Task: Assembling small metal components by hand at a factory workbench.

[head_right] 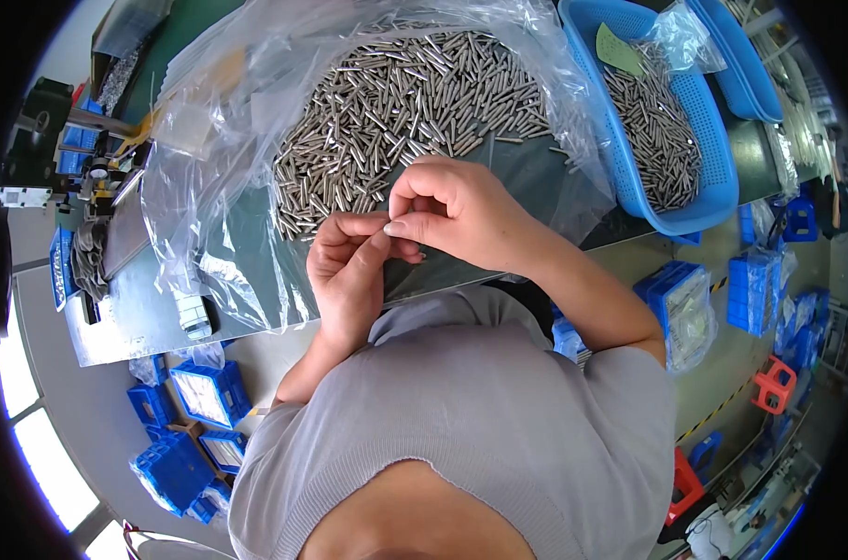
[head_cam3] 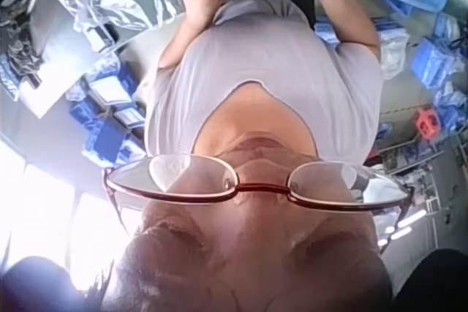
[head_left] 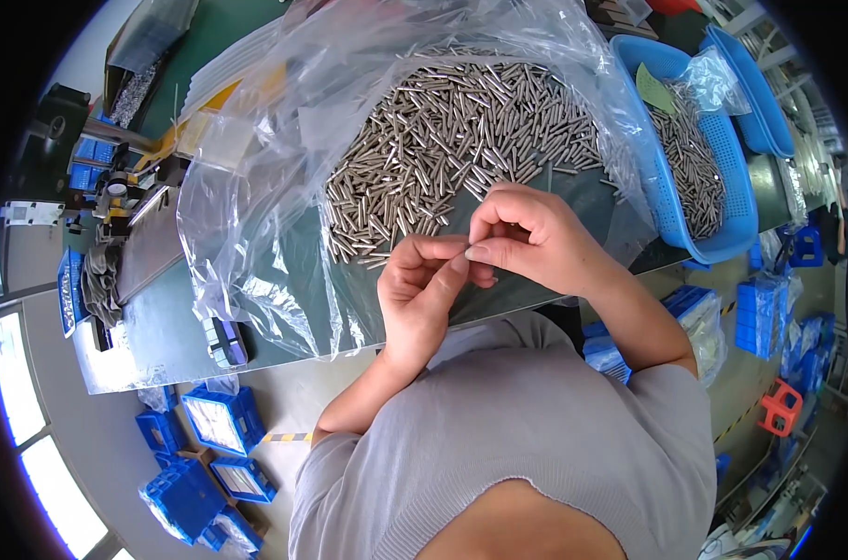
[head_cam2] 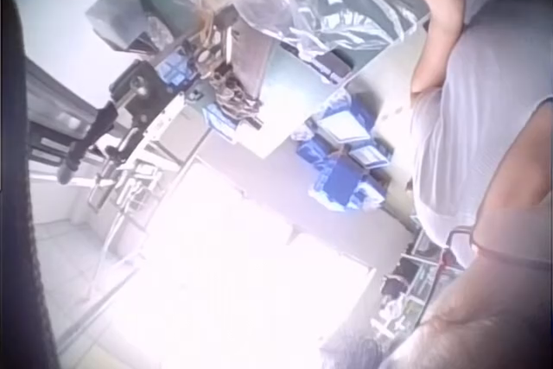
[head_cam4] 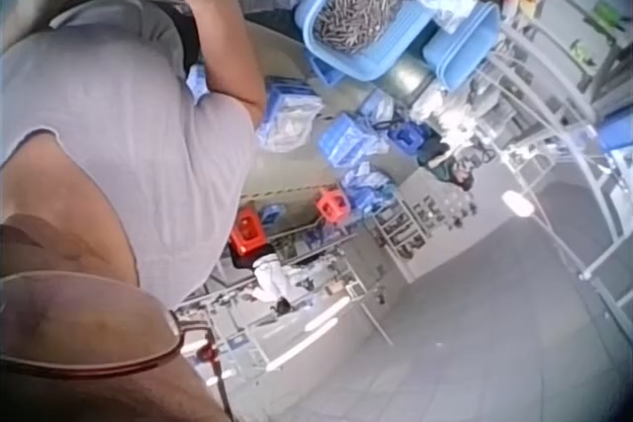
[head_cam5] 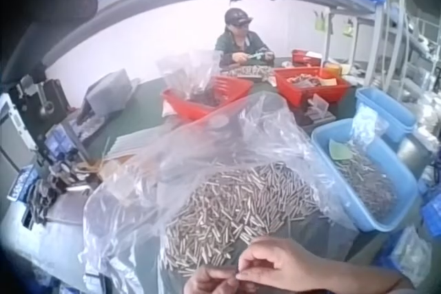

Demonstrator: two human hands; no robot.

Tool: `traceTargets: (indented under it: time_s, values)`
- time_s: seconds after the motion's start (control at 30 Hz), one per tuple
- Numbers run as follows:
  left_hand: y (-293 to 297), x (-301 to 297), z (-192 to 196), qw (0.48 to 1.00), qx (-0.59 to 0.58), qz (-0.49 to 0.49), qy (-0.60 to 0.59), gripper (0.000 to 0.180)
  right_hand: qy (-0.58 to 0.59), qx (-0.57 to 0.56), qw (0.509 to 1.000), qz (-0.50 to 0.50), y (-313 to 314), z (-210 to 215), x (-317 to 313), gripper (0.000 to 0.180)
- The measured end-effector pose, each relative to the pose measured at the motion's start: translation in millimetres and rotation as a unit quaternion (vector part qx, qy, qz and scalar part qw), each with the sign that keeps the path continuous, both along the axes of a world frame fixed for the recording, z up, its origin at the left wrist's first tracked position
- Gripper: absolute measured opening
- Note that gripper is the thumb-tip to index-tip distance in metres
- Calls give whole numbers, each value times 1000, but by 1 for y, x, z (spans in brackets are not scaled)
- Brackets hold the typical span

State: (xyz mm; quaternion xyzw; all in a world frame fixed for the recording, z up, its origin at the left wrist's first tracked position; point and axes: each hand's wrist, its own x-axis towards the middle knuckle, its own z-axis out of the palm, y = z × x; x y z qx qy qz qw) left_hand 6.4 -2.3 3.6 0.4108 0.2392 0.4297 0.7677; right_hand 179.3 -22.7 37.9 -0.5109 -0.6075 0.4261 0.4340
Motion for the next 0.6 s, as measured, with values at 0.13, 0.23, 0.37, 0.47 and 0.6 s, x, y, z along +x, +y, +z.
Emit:
traceTargets:
  time_s: [0.13,0.23,0.37,0.47,0.6]
  values:
    - [0,1,2,1000,-1,3,11,6,47,-43,998,10,0,-2,1,11]
    - [0,-1,1,1000,11,-14,25,6,-24,-41,999,16,-1,3,5,12]
    - [0,-2,-2,1000,-9,1,-25,5,199,-147,968,-49,-5,-3,39,12]
    - [-1,1,0,1000,-2,7,-6,8,467,-130,874,-47,-2,-2,47,15]
    - [0,-1,0,1000,-5,-2,-27,5,307,-213,925,-68,5,0,40,13]
